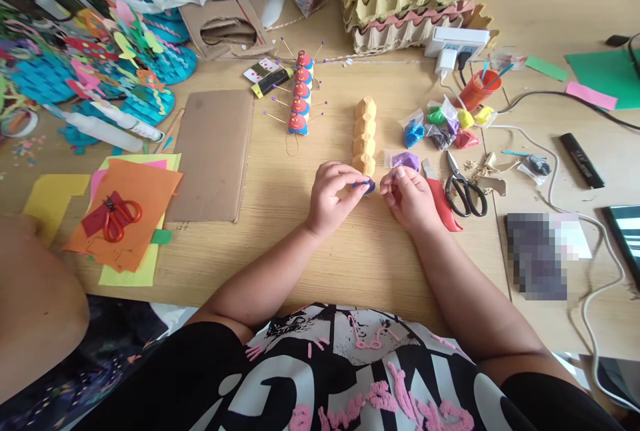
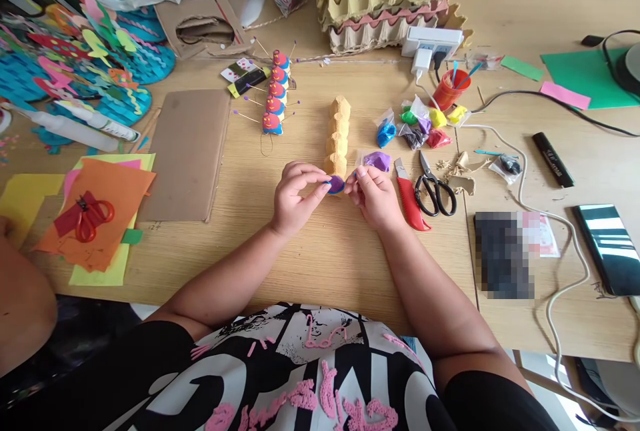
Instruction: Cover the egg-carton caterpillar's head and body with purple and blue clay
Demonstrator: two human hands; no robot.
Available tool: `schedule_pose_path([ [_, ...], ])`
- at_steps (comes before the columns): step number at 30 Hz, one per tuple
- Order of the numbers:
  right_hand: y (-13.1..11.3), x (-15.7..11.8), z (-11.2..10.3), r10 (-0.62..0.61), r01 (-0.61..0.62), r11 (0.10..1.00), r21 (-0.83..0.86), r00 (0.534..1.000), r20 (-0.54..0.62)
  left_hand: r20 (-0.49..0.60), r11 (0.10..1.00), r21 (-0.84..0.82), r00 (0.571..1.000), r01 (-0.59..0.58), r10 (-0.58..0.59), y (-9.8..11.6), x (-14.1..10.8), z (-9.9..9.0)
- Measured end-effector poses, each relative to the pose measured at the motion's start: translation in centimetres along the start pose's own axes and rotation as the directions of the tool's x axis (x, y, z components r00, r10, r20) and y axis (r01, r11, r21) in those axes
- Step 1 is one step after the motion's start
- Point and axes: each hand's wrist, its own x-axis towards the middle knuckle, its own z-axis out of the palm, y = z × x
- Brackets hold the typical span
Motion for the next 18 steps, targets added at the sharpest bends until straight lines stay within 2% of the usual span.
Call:
schedule_pose_path([
  [12,-0.54,-0.07,-0.02,0.072,-0.082,0.985,0.15,0.995,0.072,0.063,0.962,-0.167,0.976,0.218,-0.21,-0.18,-0.42,0.3],
  [18,-0.46,-0.1,-0.09,0.093,-0.107,0.981,0.161,0.991,0.097,0.076,0.944,-0.193,0.964,0.266,-0.256,-0.17,-0.58,0.23],
])
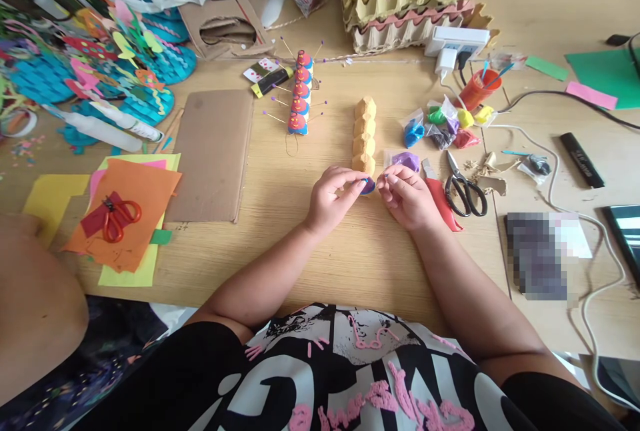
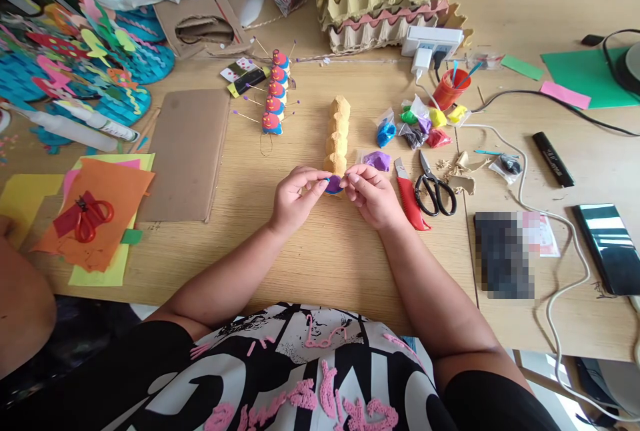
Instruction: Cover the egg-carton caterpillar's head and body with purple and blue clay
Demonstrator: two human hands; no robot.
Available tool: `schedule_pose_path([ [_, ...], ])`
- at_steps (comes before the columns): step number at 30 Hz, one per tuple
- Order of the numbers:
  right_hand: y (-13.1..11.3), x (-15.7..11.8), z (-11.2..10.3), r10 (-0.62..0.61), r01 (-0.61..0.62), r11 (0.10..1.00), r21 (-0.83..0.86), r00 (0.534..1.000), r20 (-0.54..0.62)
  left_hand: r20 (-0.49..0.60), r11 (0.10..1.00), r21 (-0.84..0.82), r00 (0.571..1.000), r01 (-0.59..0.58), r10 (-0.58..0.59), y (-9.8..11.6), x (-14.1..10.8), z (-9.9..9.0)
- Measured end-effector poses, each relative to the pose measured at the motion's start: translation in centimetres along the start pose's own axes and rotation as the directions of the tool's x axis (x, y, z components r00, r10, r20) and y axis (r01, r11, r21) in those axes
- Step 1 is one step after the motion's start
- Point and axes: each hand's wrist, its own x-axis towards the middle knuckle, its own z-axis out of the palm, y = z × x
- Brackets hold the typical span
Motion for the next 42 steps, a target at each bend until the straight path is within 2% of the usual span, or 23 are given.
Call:
schedule_pose_path([
  [10,-0.27,0.06,-0.09,0.002,0.0,1.0,-0.023,0.997,0.083,0.005,0.977,-0.149,0.988,0.152,-0.153,-0.05,-0.03,0.28],
  [15,-0.28,0.11,-0.04,0.027,-0.024,0.999,-0.041,0.996,0.084,0.01,0.957,-0.179,0.973,0.228,-0.23,0.22,0.08,0.42],
  [22,-0.12,0.11,-0.2,0.021,-0.021,1.0,-0.021,1.0,0.022,0.01,0.954,-0.145,0.965,0.261,-0.262,-0.1,-0.3,0.05],
  [29,0.01,0.35,-0.52,0.007,-0.009,0.998,-0.06,1.0,-0.024,0.023,0.941,-0.184,0.958,0.284,-0.284,-0.41,-0.53,0.0],
  [42,0.04,0.39,-0.32,-0.016,0.015,0.995,-0.097,1.0,-0.009,0.005,0.89,-0.284,0.929,0.357,-0.371,0.16,-0.01,0.44],
])
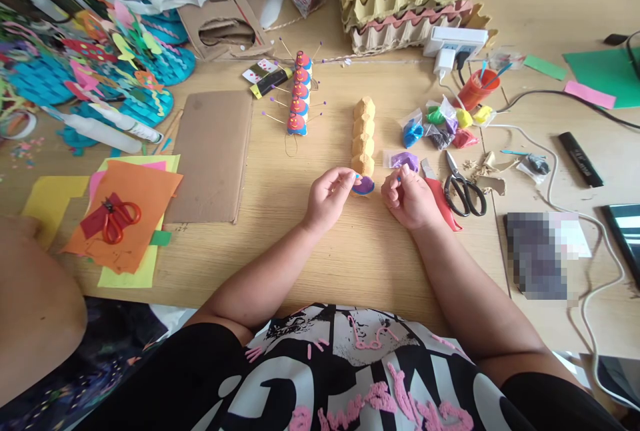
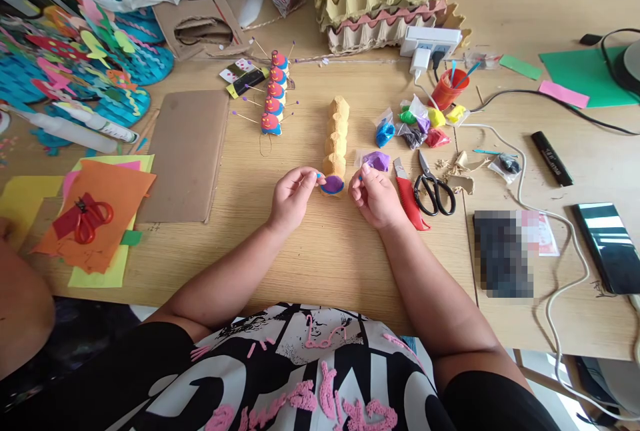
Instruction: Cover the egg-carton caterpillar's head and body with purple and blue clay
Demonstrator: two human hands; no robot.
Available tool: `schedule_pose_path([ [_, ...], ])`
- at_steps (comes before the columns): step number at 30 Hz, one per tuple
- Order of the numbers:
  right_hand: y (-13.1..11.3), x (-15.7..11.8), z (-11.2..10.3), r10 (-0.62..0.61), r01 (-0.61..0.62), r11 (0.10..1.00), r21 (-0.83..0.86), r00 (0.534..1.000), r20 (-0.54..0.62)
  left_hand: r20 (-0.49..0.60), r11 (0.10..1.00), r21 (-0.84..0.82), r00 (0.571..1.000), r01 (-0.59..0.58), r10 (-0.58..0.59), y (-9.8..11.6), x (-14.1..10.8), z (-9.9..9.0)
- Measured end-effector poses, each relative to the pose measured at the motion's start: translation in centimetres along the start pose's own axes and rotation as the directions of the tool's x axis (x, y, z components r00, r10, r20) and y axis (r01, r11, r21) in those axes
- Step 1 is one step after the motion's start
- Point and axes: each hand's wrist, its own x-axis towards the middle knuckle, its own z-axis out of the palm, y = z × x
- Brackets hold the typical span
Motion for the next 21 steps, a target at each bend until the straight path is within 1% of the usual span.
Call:
schedule_pose_path([
  [5,-0.1,-0.1,0.0,0.016,-0.015,0.999,0.047,1.0,-0.013,0.014,1.0,-0.025,1.0,0.005,-0.005,0.0,0.0,0.0],
  [10,-0.2,0.0,-0.2,0.047,-0.046,0.997,0.068,0.999,-0.02,0.009,0.998,-0.049,1.0,0.026,-0.026,-0.7,0.2,-0.2],
  [16,0.0,0.2,-0.6,0.014,-0.013,0.998,0.068,1.0,-0.006,0.016,0.998,-0.053,1.0,0.013,-0.013,-1.4,0.4,-0.3],
  [21,-0.1,0.2,-0.7,0.013,-0.012,0.997,0.07,1.0,-0.02,0.014,0.999,-0.046,1.0,0.021,-0.02,-1.3,0.4,-0.3],
])
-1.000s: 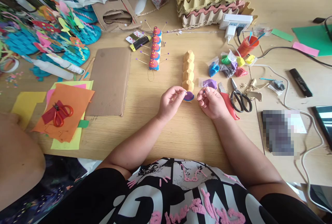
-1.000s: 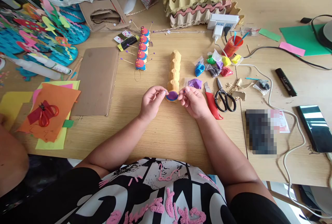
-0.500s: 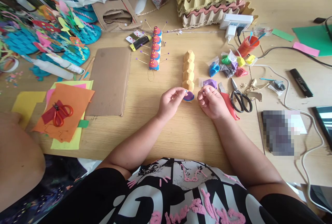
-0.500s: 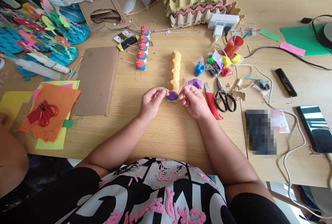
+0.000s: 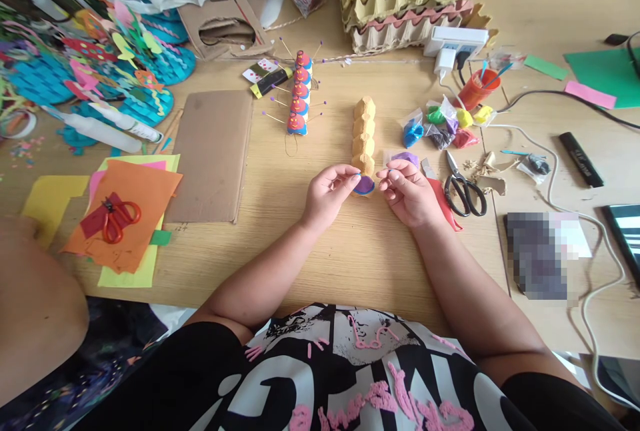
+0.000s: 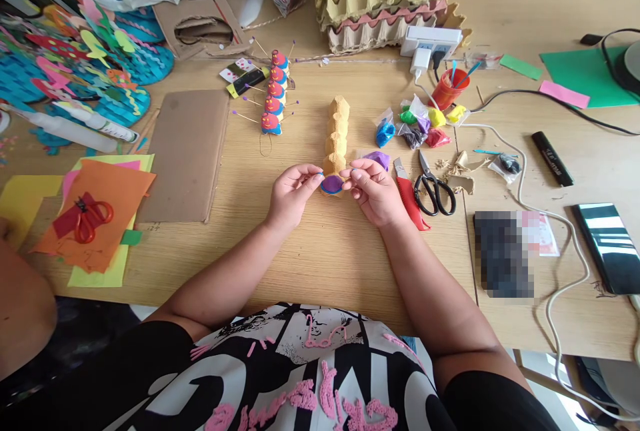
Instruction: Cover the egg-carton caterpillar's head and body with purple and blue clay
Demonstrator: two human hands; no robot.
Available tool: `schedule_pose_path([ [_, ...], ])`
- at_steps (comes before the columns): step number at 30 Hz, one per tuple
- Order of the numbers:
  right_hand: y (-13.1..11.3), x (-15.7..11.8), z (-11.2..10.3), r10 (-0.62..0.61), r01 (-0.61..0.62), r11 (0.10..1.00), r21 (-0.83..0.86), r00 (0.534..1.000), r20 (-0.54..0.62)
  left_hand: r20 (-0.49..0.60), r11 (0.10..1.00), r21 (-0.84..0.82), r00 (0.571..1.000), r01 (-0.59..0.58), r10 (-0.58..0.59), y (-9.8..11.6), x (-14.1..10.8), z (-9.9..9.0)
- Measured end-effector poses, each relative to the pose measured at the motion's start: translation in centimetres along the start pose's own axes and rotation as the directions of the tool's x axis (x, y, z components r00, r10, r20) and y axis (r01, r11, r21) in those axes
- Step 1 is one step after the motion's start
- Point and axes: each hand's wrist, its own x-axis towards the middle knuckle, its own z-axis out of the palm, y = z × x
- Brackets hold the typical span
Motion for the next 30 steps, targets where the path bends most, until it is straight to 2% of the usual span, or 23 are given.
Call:
schedule_pose_path([
  [13,0.1,-0.2,0.3,-0.038,0.038,0.998,-0.056,0.999,-0.001,-0.039,0.998,-0.055,0.999,0.036,-0.038,0.8,0.0,0.2],
  [24,0.3,-0.3,0.7,-0.092,0.087,0.985,-0.152,0.995,-0.026,-0.157,0.975,-0.189,0.976,0.119,-0.15,2.1,0.3,0.8],
  [27,0.3,-0.4,0.8,-0.117,0.109,0.976,-0.186,0.992,-0.034,-0.175,0.98,-0.171,0.975,0.104,-0.134,1.7,0.3,0.7],
  [30,0.5,-0.5,0.7,-0.176,0.151,0.95,-0.274,0.982,-0.068,-0.186,0.996,-0.058,0.979,0.07,-0.08,1.1,0.3,0.4],
])
